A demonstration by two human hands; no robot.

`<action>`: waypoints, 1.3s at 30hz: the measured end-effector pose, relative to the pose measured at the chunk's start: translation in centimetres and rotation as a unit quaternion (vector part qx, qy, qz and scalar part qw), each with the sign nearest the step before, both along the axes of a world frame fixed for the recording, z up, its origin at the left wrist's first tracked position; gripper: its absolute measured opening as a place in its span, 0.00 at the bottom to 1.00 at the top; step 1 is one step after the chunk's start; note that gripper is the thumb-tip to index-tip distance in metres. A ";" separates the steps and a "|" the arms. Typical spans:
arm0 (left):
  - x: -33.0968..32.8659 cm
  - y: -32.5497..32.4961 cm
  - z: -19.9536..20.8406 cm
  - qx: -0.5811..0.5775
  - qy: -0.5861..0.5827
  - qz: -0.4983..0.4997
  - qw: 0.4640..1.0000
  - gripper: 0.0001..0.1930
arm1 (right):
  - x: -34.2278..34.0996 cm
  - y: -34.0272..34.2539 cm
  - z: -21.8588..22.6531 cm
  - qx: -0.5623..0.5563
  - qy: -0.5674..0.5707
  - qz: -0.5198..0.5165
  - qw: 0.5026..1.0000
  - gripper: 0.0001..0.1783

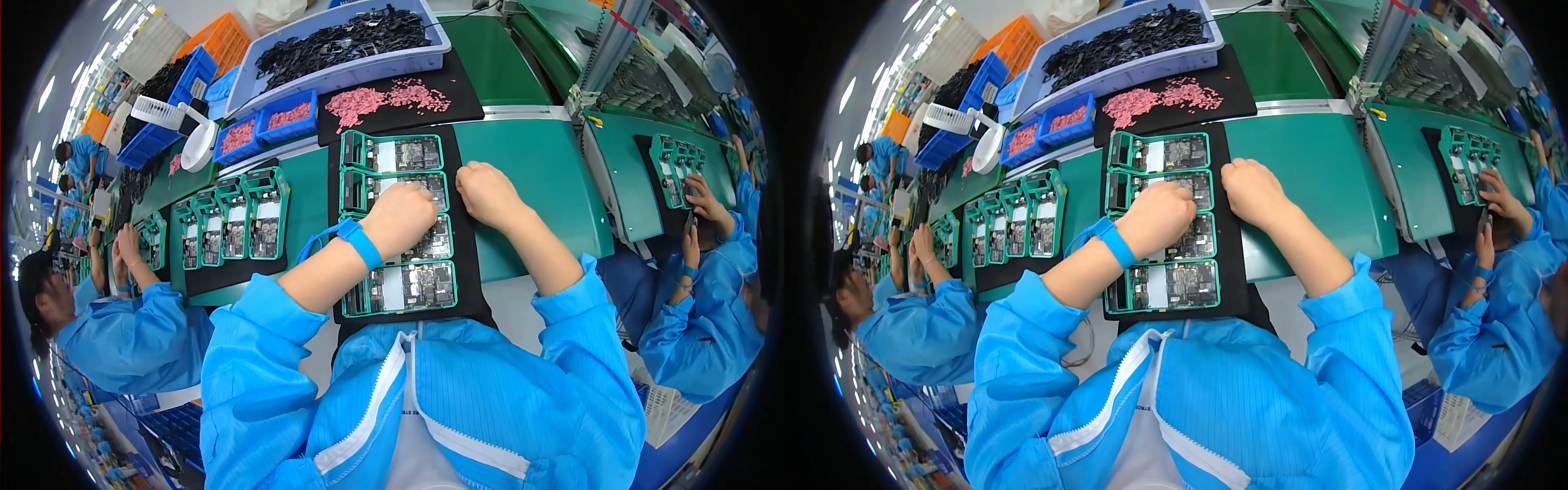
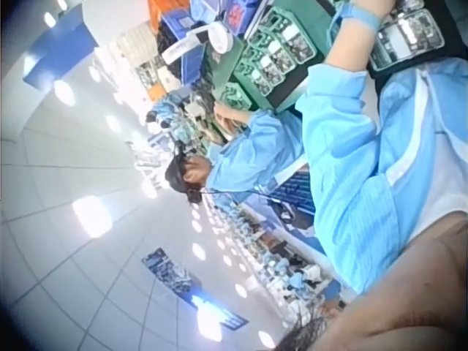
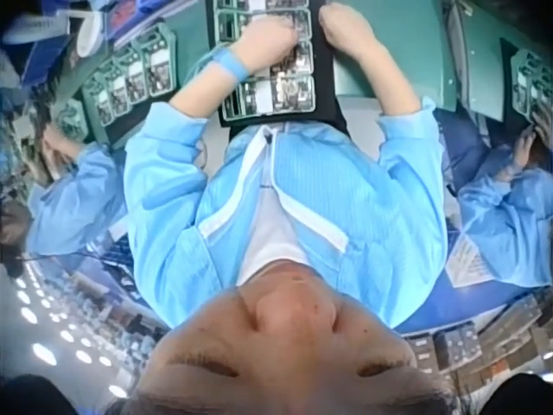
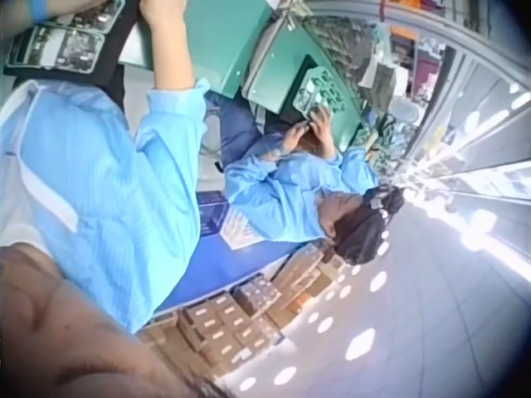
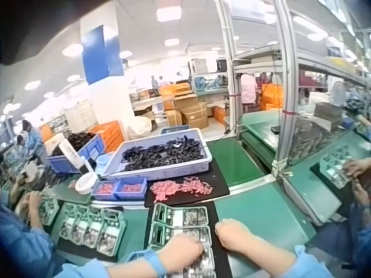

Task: The person assembles electronic components onto circuit boards by hand, taking components from a component tray and placing them into device housings on a conveyor belt.

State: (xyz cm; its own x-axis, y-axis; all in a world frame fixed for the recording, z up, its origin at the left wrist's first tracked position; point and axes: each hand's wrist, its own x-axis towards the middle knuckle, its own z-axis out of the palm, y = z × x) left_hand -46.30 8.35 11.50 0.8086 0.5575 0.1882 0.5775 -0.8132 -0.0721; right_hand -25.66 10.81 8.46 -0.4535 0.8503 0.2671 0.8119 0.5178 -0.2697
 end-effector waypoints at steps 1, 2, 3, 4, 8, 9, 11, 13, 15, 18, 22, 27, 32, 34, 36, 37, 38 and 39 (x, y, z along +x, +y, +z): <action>0.1 -0.1 -0.1 0.000 -0.002 0.002 1.000 0.05 | 0.1 0.0 -0.1 0.000 -0.002 0.002 1.000 0.02; 0.1 -0.4 -0.1 0.019 -0.014 -0.004 1.000 0.04 | 0.2 0.0 0.0 0.001 -0.002 0.000 1.000 0.02; 0.0 -0.6 -0.2 0.037 -0.026 -0.009 0.999 0.04 | 0.2 -0.1 0.0 0.001 -0.003 -0.002 1.000 0.02; 0.0 -0.8 -0.3 0.036 -0.011 -0.015 0.999 0.04 | 0.4 -0.2 0.0 0.000 -0.005 0.000 1.000 0.02; -0.4 -1.7 -0.4 0.031 0.004 -0.021 0.999 0.04 | 0.4 -1.8 0.7 -0.012 0.099 0.025 0.995 0.01; -0.6 -1.8 -0.5 0.029 0.001 -0.015 0.999 0.04 | 0.2 -2.6 1.0 -0.040 0.139 0.041 0.989 0.01; -0.8 -2.0 -0.7 0.004 -0.025 -0.001 1.000 0.03 | -0.1 -4.8 1.3 -0.049 0.202 0.106 0.972 0.04; -1.3 -1.5 -0.8 -0.041 -0.031 0.004 0.999 0.04 | -0.8 -7.0 1.9 -0.054 0.172 0.149 0.972 0.04; -1.7 -0.8 -0.7 -0.084 -0.027 0.002 0.996 0.05 | -1.7 -8.3 1.1 -0.040 0.161 0.191 0.967 0.05; -2.4 -0.7 0.0 -0.100 -0.066 0.000 0.993 0.05 | -2.8 -9.2 0.7 -0.018 0.122 0.182 0.976 0.05; -3.2 -0.6 0.6 -0.101 -0.158 0.016 0.982 0.04 | -3.4 -9.6 0.6 0.016 0.062 0.181 0.981 0.05; -5.1 -0.5 3.5 -0.067 -0.227 0.044 0.971 0.03 | -4.1 -9.9 1.7 0.054 -0.050 0.198 0.978 0.04; -7.3 -0.7 8.7 0.031 -0.317 0.086 0.944 0.02 | -3.3 -10.6 2.1 0.064 -0.072 0.214 0.972 0.07; -8.1 -0.9 11.2 0.067 -0.353 0.104 0.927 0.03 | -2.7 -10.6 1.9 0.083 -0.066 0.230 0.968 0.14; -8.9 -0.7 13.3 0.066 -0.407 0.110 0.904 0.04 | -2.6 -10.5 1.9 0.095 -0.053 0.247 0.963 0.15; -9.3 -0.3 13.9 0.069 -0.427 0.120 0.893 0.05 | -2.6 -10.4 2.2 0.093 -0.065 0.252 0.961 0.15; -9.7 0.1 14.7 0.076 -0.446 0.131 0.882 0.05 | -2.7 -10.2 2.4 0.087 -0.074 0.262 0.958 0.15; -10.0 0.8 15.4 0.057 -0.440 0.148 0.884 0.05 | -2.7 -10.0 2.7 0.082 -0.083 0.272 0.955 0.15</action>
